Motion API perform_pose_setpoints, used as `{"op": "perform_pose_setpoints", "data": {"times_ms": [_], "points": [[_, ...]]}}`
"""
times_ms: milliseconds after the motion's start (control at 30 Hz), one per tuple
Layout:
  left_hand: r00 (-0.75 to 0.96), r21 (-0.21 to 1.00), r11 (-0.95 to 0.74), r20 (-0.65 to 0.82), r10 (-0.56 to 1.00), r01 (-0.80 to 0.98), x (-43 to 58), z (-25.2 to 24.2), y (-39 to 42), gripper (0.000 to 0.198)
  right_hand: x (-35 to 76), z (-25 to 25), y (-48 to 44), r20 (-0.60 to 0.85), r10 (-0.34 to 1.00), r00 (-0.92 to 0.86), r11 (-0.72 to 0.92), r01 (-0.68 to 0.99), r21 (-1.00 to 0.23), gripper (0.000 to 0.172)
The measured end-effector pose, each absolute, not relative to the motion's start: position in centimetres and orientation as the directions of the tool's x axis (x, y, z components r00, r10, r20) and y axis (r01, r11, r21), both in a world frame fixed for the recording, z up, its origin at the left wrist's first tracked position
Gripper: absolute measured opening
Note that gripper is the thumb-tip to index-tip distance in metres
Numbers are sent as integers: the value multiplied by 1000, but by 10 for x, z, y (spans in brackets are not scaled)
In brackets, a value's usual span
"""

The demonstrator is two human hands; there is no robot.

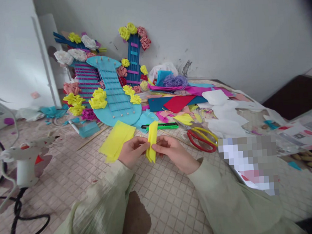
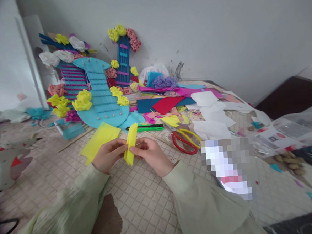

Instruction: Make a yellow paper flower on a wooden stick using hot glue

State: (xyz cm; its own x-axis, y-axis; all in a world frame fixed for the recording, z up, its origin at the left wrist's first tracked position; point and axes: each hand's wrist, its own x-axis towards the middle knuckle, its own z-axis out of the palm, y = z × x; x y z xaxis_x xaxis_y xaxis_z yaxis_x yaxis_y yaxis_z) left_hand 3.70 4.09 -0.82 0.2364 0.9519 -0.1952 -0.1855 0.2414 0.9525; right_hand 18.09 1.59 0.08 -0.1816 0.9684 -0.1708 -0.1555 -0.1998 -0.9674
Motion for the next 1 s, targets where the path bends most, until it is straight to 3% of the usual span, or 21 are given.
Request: {"op": "perform_pose_setpoints", "data": {"times_ms": [300,733,833,1000], "points": [[295,865,359,-262,919,-351,39,-3,39,21,183,-1,16,-117,971,-209,-156,-183,-971,16],[282,872,387,-306,909,-299,40,3,36,23,184,2,16,-111,969,-219,-148,-157,-976,15],[306,907,339,-258,917,-252,39,1,36,21,184,2,16,-110,969,-222,-146,-154,-977,16],[343,990,97,-57,938,-101,38,4,36,21,187,2,17,-99,969,-225,-141,-179,-974,19]]}}
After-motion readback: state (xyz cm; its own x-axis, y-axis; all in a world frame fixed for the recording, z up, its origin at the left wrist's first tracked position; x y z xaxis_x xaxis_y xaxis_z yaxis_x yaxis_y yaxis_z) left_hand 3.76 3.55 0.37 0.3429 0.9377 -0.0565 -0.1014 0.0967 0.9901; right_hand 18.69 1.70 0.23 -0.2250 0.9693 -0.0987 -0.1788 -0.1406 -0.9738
